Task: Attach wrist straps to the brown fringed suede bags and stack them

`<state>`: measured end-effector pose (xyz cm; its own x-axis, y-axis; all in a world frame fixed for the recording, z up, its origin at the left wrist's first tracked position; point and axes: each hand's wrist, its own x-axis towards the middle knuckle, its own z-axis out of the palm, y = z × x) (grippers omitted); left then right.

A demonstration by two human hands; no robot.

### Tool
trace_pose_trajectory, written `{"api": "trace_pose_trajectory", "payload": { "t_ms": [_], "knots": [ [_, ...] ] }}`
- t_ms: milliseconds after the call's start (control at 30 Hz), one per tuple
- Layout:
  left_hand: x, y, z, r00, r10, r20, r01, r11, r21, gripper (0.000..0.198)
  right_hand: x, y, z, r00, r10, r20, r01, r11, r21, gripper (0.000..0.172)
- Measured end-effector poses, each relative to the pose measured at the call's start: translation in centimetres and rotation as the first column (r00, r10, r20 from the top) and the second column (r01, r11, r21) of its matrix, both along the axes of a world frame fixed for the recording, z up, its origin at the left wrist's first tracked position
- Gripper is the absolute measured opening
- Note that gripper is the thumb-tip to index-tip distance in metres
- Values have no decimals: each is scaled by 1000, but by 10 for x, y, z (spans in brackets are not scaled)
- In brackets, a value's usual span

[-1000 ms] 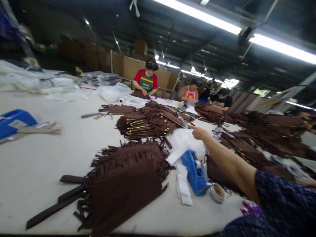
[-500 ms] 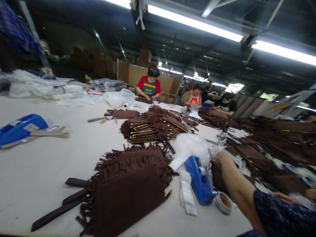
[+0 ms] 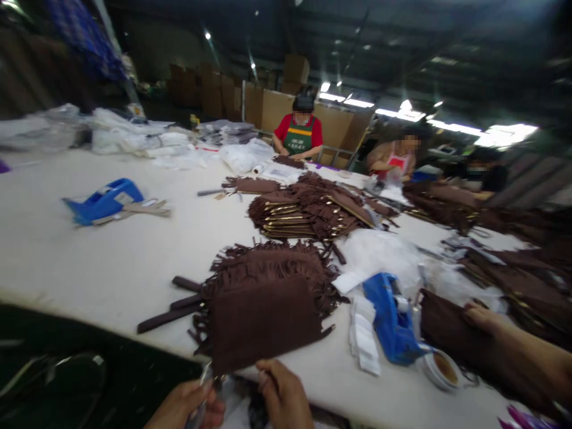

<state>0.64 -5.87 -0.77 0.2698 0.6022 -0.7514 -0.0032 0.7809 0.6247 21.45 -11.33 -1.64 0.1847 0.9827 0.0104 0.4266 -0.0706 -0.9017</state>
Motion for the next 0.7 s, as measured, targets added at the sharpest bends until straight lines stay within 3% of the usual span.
{"api": "trace_pose_trajectory", "payload": {
  "t_ms": [67,200,367,700],
  "knots": [
    [-10,-1,-6,994,-41,106,38,999,27,46,4,-2,0,994,-39,-98,33,998,-61,29],
    [-30,0,-9,941,17,338,9,997,-72,69,19,-6,-12,953,-106,-285,35,969,-246,44],
    [-40,1,-10,925,69,373,-12,988,-151,82,31,-14,-24,907,-185,-378,39,932,-360,52],
    [-19,8,-8,986,-33,165,27,999,40,40,12,-6,0,757,-274,-593,-43,885,-463,50]
  ]
}}
